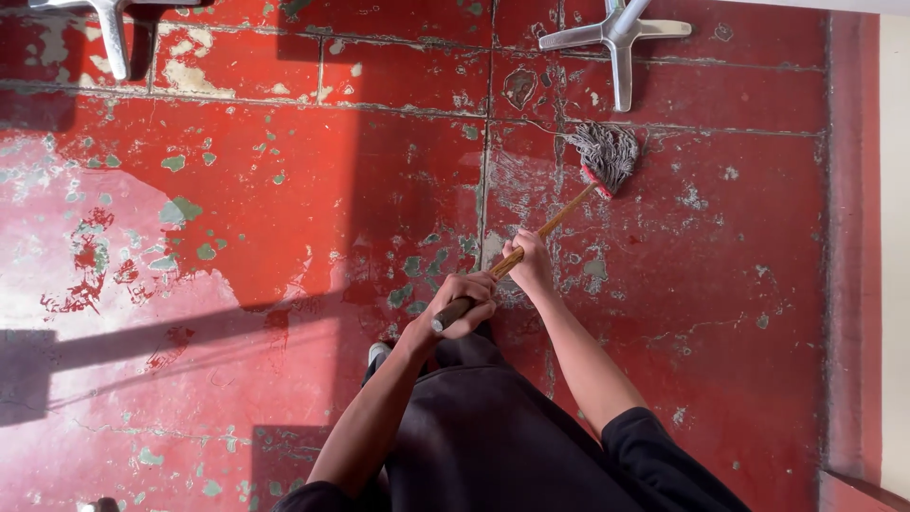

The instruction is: Mopping a red tiled floor in a restaurant seating area.

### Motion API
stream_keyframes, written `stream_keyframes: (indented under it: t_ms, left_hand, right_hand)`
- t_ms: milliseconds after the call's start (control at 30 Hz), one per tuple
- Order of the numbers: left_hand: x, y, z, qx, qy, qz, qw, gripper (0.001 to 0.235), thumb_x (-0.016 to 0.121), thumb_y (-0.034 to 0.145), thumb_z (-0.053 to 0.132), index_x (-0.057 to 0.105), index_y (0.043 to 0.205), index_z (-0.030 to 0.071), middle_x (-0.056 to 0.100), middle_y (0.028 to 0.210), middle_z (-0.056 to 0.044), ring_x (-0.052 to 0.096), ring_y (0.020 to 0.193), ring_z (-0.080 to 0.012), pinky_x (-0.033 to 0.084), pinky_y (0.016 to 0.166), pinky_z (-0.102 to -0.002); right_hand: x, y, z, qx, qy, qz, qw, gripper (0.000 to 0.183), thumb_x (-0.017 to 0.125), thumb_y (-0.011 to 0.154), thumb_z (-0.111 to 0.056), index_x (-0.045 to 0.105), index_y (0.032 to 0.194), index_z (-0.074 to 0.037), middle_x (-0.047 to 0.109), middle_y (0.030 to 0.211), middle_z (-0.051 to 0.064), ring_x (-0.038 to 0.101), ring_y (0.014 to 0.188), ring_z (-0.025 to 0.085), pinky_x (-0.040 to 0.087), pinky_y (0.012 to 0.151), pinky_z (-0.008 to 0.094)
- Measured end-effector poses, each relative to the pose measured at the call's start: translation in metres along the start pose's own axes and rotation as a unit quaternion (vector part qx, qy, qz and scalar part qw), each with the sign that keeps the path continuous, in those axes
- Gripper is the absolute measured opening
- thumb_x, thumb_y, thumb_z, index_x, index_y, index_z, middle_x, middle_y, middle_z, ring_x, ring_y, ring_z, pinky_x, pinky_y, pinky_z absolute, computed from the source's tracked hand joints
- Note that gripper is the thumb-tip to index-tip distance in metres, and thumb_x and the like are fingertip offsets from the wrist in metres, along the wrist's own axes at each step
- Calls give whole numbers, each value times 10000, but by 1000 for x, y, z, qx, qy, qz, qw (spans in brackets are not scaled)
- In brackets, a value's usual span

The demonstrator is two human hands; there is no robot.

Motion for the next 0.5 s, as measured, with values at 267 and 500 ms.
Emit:
stream_keyframes:
  t_ms: [267,500]
  left_hand:
    - [-90,-112,61,22,29,120,992,166,621,763,-91,485,677,-49,517,701,-120,576,761,-270,513,891,-405]
    - [-162,-253,133,14,155,254,955,211,574,733,-149,429,646,-22,444,674,-83,491,677,-222,530,928,-422]
  right_hand:
    - [108,13,-141,-48,48,-79,995,323,662,971,-224,557,742,-21,718,1046,235,642,1219,399,560,909,493]
    - [212,-3,-319,-105,132,-259,951,365,685,944,-259,502,737,-20,687,888,210,618,1292,373,555,896,487]
Point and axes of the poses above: each hand's wrist, its own y-axis towards the middle knuckle, its own x-axis out of the palm, z = x × y, the point moved 2 cm from there along y, towards the middle knuckle
